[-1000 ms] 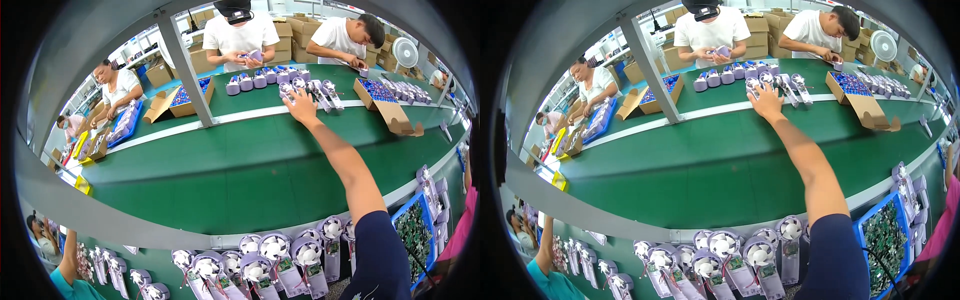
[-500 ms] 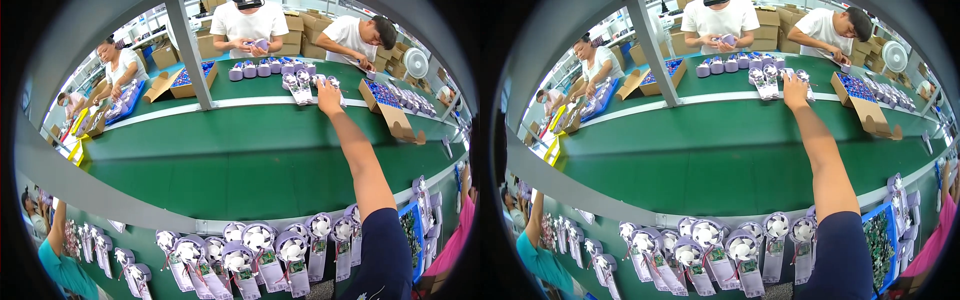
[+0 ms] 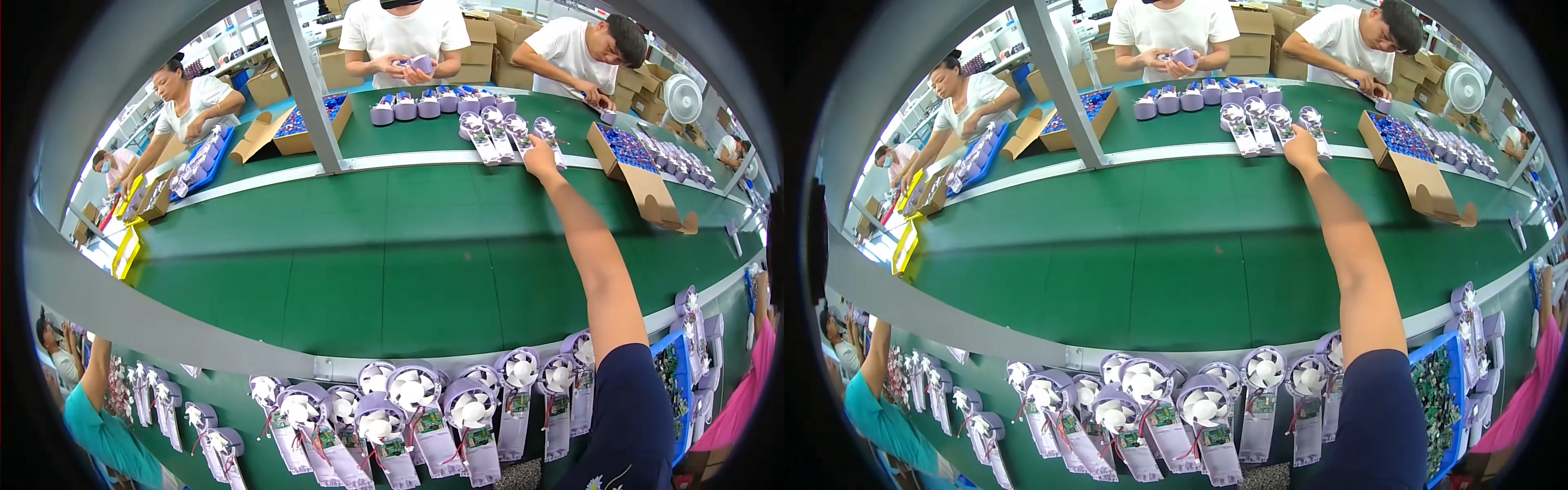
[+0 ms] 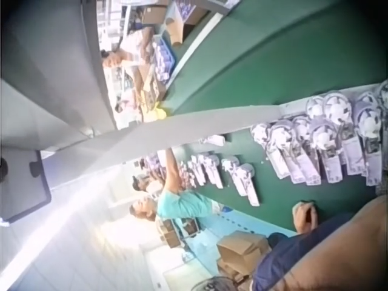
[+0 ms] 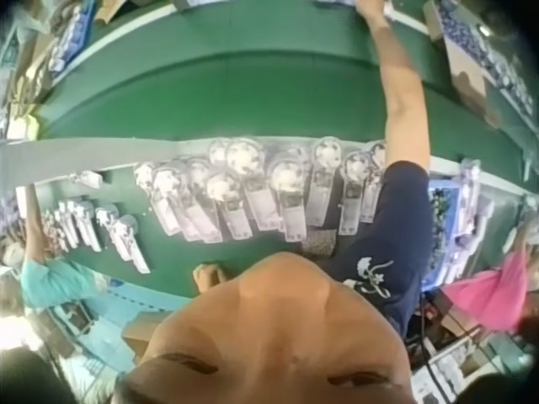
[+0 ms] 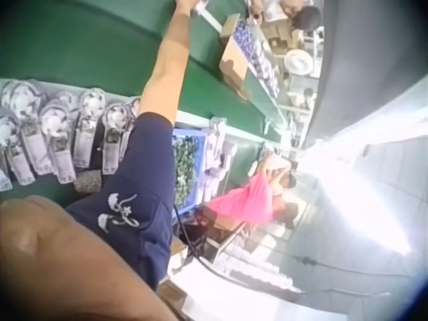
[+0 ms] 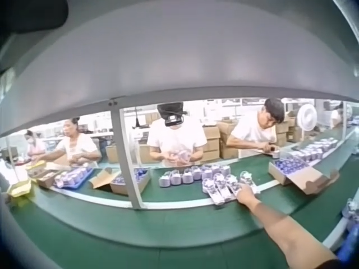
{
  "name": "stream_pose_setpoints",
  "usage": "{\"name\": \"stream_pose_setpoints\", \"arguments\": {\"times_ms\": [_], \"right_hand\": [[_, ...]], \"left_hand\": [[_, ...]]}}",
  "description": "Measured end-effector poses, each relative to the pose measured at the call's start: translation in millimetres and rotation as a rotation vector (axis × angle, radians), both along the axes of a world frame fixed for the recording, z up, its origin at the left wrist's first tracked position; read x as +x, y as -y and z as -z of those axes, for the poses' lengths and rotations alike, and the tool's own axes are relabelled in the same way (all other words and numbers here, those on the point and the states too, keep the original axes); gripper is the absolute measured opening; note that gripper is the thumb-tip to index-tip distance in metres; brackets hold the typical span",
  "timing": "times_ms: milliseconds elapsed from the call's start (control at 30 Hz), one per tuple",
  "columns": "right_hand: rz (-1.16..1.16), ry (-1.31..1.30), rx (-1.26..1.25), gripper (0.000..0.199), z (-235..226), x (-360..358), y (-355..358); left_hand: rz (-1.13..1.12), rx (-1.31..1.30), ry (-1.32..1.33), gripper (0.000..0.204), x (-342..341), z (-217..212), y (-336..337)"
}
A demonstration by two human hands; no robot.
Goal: The person assembles handheld fans on a production line by fitting circuit boards into the fan casings, securing them with an electric screwdriver, and setting the assembled fans in a row on the table.
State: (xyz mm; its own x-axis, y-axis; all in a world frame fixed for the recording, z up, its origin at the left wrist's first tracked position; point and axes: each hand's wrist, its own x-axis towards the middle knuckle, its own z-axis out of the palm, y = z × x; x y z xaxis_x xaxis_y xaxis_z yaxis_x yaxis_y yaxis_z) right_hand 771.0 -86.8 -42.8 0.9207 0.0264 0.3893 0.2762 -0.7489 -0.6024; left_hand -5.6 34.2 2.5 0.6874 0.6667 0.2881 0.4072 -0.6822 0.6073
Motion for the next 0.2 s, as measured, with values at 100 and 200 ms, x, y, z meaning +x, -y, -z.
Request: {"name": "stream_pose_setpoints", "arguments": {"times_ms": [100,200], "right_hand": [[0.050,0.035,-0.059,0.053,-5,-5,-6],[0.065,-0.081,-0.173,0.061,-4,-15,-9]], "left_hand": [[0.020,-0.047,-0.032,0.009,-7,2,-2],[0.050,-0.088,-0.068,0.013,-15,6,-5]]}}
